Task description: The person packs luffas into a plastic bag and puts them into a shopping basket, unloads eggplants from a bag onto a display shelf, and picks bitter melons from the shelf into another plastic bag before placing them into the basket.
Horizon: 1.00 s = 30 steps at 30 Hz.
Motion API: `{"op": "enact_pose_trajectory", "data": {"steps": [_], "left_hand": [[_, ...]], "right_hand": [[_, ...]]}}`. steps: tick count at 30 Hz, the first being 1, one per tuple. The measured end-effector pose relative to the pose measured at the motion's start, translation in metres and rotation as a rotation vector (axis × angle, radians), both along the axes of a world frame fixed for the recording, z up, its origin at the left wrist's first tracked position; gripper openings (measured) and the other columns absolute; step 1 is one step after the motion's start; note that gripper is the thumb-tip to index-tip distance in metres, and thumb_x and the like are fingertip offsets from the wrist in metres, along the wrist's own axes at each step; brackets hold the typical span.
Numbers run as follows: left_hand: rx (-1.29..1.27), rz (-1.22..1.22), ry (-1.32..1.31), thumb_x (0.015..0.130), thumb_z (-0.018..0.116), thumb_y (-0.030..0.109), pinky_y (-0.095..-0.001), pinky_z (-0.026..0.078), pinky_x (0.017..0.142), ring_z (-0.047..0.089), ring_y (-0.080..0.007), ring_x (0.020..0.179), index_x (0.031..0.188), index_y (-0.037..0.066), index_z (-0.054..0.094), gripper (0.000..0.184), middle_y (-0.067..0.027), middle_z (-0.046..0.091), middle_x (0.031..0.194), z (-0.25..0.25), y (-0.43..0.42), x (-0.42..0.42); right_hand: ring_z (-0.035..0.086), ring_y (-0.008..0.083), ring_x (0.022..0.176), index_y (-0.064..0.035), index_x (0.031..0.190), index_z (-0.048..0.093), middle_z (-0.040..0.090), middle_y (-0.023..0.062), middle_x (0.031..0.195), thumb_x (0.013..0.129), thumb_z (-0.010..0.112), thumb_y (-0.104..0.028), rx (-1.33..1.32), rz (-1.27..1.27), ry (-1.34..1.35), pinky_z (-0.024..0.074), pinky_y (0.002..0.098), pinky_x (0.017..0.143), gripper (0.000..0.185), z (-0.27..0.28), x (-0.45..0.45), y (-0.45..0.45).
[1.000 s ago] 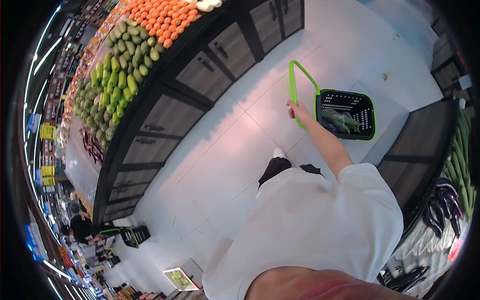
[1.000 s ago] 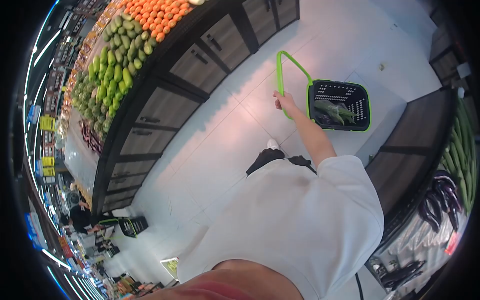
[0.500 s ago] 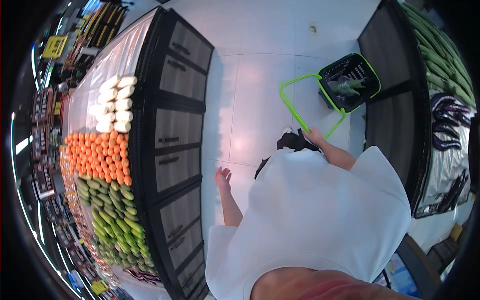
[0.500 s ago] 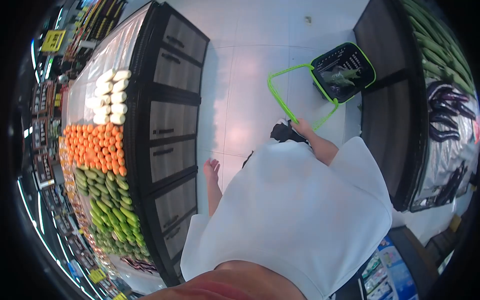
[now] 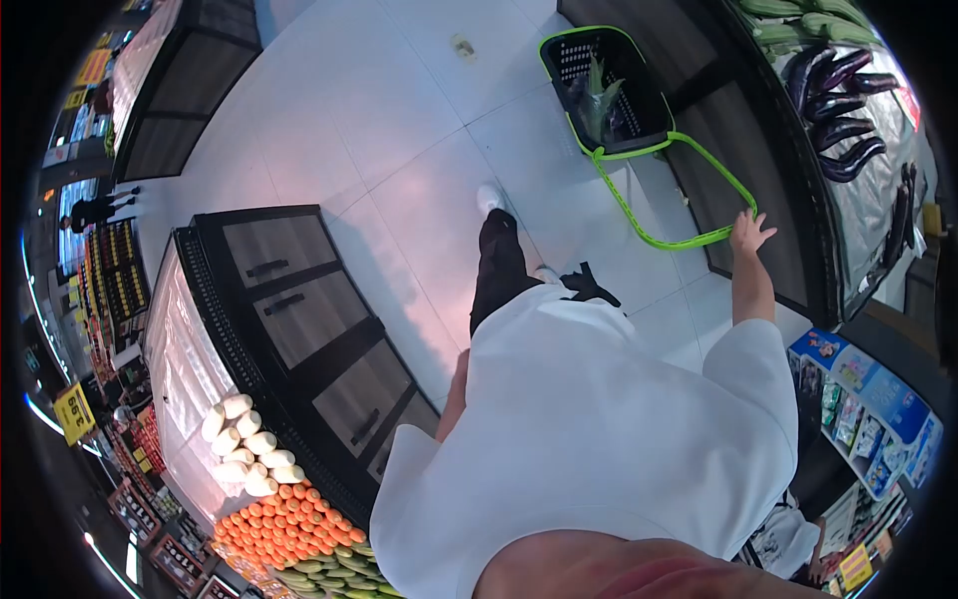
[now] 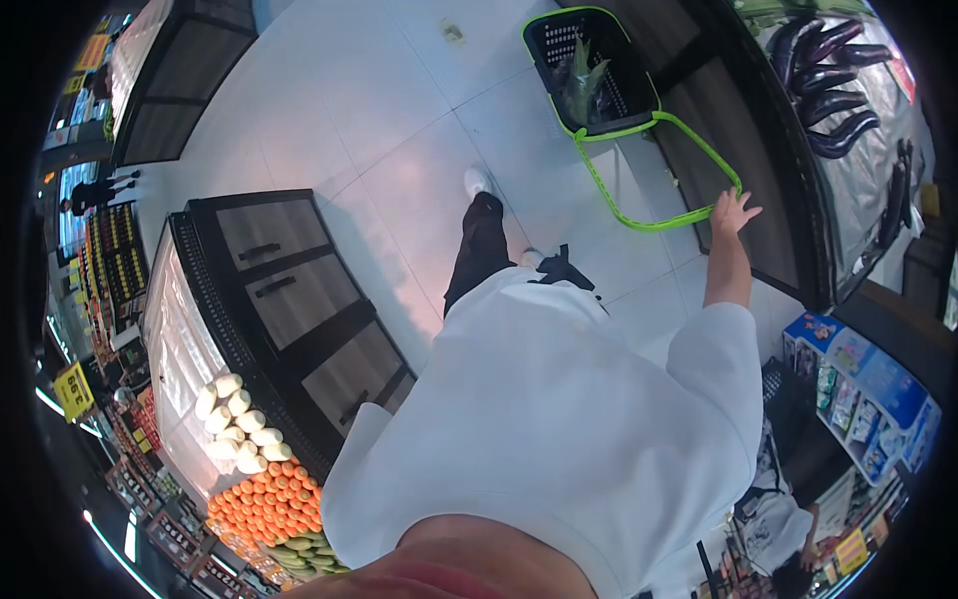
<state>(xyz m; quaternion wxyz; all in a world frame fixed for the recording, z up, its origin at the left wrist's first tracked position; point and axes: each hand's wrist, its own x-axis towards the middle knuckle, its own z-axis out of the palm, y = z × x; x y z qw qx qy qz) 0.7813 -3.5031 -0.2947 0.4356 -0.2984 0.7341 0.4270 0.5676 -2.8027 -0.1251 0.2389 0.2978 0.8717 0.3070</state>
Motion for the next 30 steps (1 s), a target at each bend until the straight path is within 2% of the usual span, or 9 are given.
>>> {"op": "enact_pose_trajectory", "data": {"steps": [6, 11, 14, 16, 21, 22, 23, 25, 30], "left_hand": [[0.118, 0.65, -0.07, 0.09, 0.052, 0.026, -0.0399, 0.053, 0.08, 0.062, -0.0263, 0.093, 0.123, 0.004, 0.049, 0.04, -0.0153, 0.063, 0.105, 0.023, -0.06, -0.186], [0.158, 0.65, -0.101, 0.089, 0.053, 0.025, -0.0383, 0.054, 0.078, 0.063, -0.026, 0.091, 0.12, 0.003, 0.049, 0.038, -0.0164, 0.062, 0.105, 0.013, -0.05, -0.338], [0.19, 0.4, -0.116, 0.09, 0.054, 0.028, -0.037, 0.054, 0.075, 0.063, -0.0242, 0.089, 0.12, 0.004, 0.05, 0.038, -0.0151, 0.062, 0.104, 0.022, -0.018, -0.426], [0.221, 0.249, -0.105, 0.091, 0.052, 0.028, -0.0359, 0.053, 0.074, 0.063, -0.0223, 0.089, 0.118, 0.005, 0.052, 0.036, -0.0131, 0.064, 0.1, 0.033, 0.015, -0.486], [0.207, -0.041, 0.003, 0.092, 0.051, 0.025, -0.0312, 0.05, 0.074, 0.061, -0.0168, 0.088, 0.115, 0.007, 0.058, 0.03, -0.0087, 0.066, 0.093, 0.038, 0.1, -0.616], [0.196, -0.116, 0.074, 0.092, 0.051, 0.024, -0.0303, 0.049, 0.075, 0.061, -0.0166, 0.088, 0.116, 0.006, 0.059, 0.031, -0.0081, 0.066, 0.093, 0.033, 0.116, -0.635], [0.102, -0.285, 0.152, 0.091, 0.053, 0.025, -0.0303, 0.048, 0.078, 0.059, -0.0189, 0.087, 0.117, 0.004, 0.06, 0.034, -0.0084, 0.065, 0.093, 0.04, 0.139, -0.659], [0.103, -0.308, 0.174, 0.089, 0.058, 0.032, -0.0343, 0.045, 0.09, 0.059, -0.0275, 0.101, 0.124, 0.004, 0.056, 0.045, -0.0152, 0.063, 0.107, 0.004, 0.169, -0.682], [-0.075, -0.679, 0.01, 0.071, 0.069, 0.061, -0.0487, 0.032, 0.107, 0.034, -0.0489, 0.13, 0.149, 0.012, 0.019, 0.105, -0.0354, 0.031, 0.141, -0.044, 0.251, -0.707]], "right_hand": [[0.031, 0.0294, 0.136, -0.0188, 0.129, 0.052, 0.038, 0.0093, 0.143, 0.092, 0.049, -0.025, 0.102, -0.139, -0.183, 0.0292, 0.0654, 0.1, 0.038, 0.014, -0.069, -0.019], [0.059, 0.0345, 0.106, -0.0082, 0.111, 0.063, 0.064, 0.0152, 0.113, 0.077, 0.055, -0.012, -0.708, -0.242, 0.044, 0.048, 0.0424, 0.089, 0.035, -0.088, -0.069, -0.104], [0.064, 0.0298, 0.094, -0.0047, 0.106, 0.067, 0.069, 0.0148, 0.099, 0.08, 0.053, -0.016, -1.31, -1.019, 0.251, 0.0492, 0.0378, 0.084, 0.031, -0.105, -0.087, -0.222], [0.063, 0.0246, 0.087, -0.0019, 0.106, 0.066, 0.068, 0.013, 0.097, 0.082, 0.053, -0.018, -1.498, -0.703, 0.255, 0.0505, 0.0365, 0.077, 0.032, -0.165, -0.057, -0.23], [0.064, 0.0236, 0.08, 0.0015, 0.106, 0.066, 0.068, 0.015, 0.093, 0.083, 0.053, -0.02, -1.687, -1.507, 0.542, 0.0511, 0.038, 0.072, 0.034, -0.176, -0.1, -0.227], [0.064, 0.0243, 0.072, 0.0006, 0.101, 0.067, 0.069, 0.0141, 0.088, 0.082, 0.053, -0.021, -1.476, -0.983, 0.196, 0.051, 0.0392, 0.065, 0.032, -0.231, -0.085, -0.195], [0.064, 0.0229, 0.068, -0.001, 0.097, 0.067, 0.068, 0.0127, 0.082, 0.082, 0.052, -0.021, -1.434, -0.81, 0.038, 0.0509, 0.0353, 0.061, 0.029, -0.191, -0.144, -0.171], [0.062, 0.0166, 0.065, -0.0004, 0.093, 0.065, 0.065, 0.0105, 0.077, 0.081, 0.049, -0.016, -1.438, -1.126, 0.167, 0.0508, 0.03, 0.056, 0.025, -0.182, -0.219, -0.135], [0.059, 0.0121, 0.066, -0.0037, 0.096, 0.063, 0.064, 0.0053, 0.078, 0.089, 0.055, -0.02, -1.441, -0.901, 0.343, 0.0472, 0.0258, 0.057, 0.019, -0.243, -0.367, -0.058]]}}
